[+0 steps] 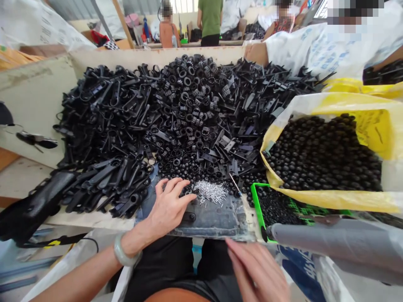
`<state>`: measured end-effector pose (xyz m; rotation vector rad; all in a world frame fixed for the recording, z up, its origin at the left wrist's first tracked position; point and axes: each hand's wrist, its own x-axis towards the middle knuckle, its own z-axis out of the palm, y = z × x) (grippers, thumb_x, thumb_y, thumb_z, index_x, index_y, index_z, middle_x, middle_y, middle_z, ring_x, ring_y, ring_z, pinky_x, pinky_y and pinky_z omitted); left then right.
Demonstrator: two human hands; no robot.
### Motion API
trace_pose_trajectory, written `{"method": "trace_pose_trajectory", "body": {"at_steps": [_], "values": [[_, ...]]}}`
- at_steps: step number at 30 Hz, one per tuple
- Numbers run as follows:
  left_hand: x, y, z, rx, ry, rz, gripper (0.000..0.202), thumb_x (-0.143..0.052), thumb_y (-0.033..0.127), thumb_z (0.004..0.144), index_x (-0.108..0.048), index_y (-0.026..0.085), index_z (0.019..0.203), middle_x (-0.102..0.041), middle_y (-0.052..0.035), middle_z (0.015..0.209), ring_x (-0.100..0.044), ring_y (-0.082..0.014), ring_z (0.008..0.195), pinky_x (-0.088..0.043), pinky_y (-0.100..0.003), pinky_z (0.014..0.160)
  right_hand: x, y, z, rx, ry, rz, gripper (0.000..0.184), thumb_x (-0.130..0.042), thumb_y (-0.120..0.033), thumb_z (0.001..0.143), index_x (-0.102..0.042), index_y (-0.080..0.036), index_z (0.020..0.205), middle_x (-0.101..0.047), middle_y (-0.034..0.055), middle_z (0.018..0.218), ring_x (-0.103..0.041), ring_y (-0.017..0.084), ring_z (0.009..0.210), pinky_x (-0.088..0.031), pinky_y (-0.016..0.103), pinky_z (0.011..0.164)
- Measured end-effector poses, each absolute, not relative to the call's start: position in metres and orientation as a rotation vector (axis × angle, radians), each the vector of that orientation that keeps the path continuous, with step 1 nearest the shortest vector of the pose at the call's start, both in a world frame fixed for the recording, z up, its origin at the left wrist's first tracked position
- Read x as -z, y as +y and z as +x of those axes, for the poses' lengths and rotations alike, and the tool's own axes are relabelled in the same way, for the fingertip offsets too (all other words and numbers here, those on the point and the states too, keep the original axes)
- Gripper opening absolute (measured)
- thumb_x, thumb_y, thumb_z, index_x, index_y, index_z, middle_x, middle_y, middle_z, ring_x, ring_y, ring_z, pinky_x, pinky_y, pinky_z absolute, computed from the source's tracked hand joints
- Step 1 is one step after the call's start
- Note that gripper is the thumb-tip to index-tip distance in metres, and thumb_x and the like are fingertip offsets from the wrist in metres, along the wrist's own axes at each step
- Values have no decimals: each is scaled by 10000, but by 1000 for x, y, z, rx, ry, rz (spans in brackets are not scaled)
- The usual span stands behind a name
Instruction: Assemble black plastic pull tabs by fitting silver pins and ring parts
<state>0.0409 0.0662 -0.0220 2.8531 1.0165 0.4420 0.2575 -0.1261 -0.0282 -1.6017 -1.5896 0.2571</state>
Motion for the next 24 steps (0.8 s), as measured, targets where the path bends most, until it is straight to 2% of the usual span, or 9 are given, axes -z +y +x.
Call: {"method": "trace_pose_trajectory", "body": {"at_steps": [1,5,10,14,17,20,24], "values": [[23,66,43,-433,1012,2860,410,-547,71,895,-729,289,1190,-582,-135,1433,-453,-344,1369,-260,-643,1129,30,-108,249,-268,-1614,-1588,354,-646,-215,947,-721,-359,1262,-768,45,1024,-742,240,875,-613,345,785],[29,65,52,-400,975,2895,508,-577,53,868,-671,307,1298,-519,-159,1524,-395,-352,1457,-147,-699,1197,38,-33,237,-240,-1599,-1561,256,-526,-168,1023,-723,-271,1151,-727,49,1009,-709,189,917,-582,288,799],[36,65,48,-446,1071,2880,440,-590,101,892,-675,317,1265,-538,-128,1526,-393,-331,1472,-115,-693,1223,48,22,239,-35,-1836,-1610,255,-489,-160,1035,-720,-215,1131,-695,87,1038,-650,229,933,-531,358,815],[37,64,43,-473,1146,2879,479,-566,93,891,-652,296,1316,-552,-108,1525,-393,-326,1473,-97,-678,1240,49,36,235,122,-2096,-1691,242,-532,-109,1006,-724,-197,1123,-726,84,1063,-608,248,919,-448,389,766],[35,68,45,-501,1180,2886,494,-558,84,881,-651,265,1331,-567,-118,1511,-405,-331,1466,-97,-671,1249,49,33,236,157,-2147,-1733,239,-531,-94,1004,-732,-195,1086,-727,81,991,-587,247,882,-409,395,751],[33,72,50,-497,1170,2895,491,-570,79,867,-660,245,1321,-554,-138,1522,-402,-341,1470,-102,-687,1248,48,22,243,90,-2151,-1721,257,-486,-132,1042,-730,-209,1064,-709,72,938,-577,231,848,-412,381,754],[33,75,60,-446,1082,2925,477,-592,85,851,-667,238,1296,-502,-156,1566,-352,-363,1503,-106,-736,1229,46,11,255,-17,-2073,-1655,277,-437,-201,1080,-712,-224,1106,-712,73,1025,-601,222,892,-446,368,775]]}}
